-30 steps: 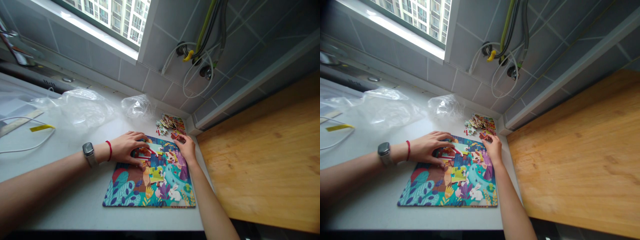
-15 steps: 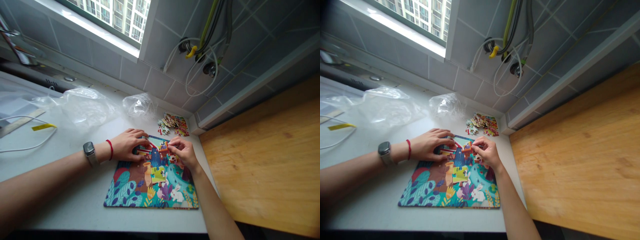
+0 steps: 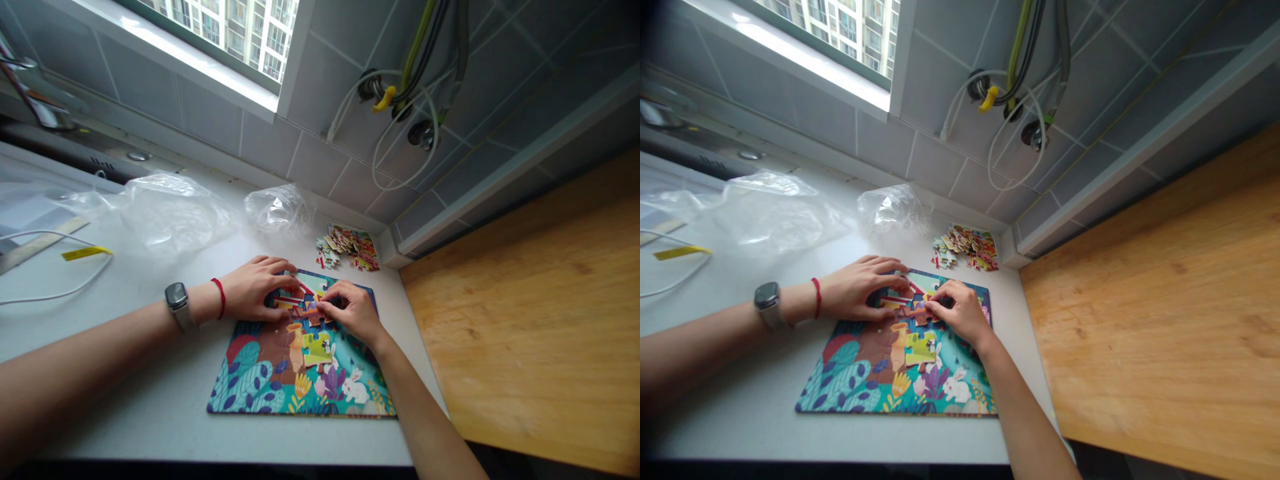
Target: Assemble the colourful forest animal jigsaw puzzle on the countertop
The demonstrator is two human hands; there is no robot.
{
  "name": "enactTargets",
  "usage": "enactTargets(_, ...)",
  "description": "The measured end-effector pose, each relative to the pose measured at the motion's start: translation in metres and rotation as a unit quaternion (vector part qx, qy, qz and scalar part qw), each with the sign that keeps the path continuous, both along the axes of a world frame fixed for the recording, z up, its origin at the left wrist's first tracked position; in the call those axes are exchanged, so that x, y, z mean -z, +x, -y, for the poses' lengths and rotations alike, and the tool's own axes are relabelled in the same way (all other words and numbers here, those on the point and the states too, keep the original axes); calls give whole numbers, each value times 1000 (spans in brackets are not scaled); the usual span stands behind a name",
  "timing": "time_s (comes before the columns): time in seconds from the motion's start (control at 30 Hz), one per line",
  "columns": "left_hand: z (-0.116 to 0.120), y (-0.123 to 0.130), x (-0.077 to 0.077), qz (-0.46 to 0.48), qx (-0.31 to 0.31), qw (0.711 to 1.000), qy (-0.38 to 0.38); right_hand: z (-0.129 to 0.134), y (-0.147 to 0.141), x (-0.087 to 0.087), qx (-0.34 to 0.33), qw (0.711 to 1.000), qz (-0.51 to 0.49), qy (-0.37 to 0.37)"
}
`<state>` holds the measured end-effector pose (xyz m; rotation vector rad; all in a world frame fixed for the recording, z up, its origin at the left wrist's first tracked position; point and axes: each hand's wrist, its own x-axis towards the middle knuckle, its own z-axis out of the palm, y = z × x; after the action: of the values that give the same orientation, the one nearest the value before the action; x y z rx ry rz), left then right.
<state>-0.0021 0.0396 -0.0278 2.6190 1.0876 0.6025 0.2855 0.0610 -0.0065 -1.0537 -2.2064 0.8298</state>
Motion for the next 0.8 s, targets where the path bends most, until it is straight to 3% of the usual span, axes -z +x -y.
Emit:
enactTargets(0.4,0,2,-2,8,3,1000,-8,1,-1,12,63,972,-116,-194)
enactTargets(0.8,-2,0,4,5,-11,1000,-13,13,-10,-2,72,935,-173,-299)
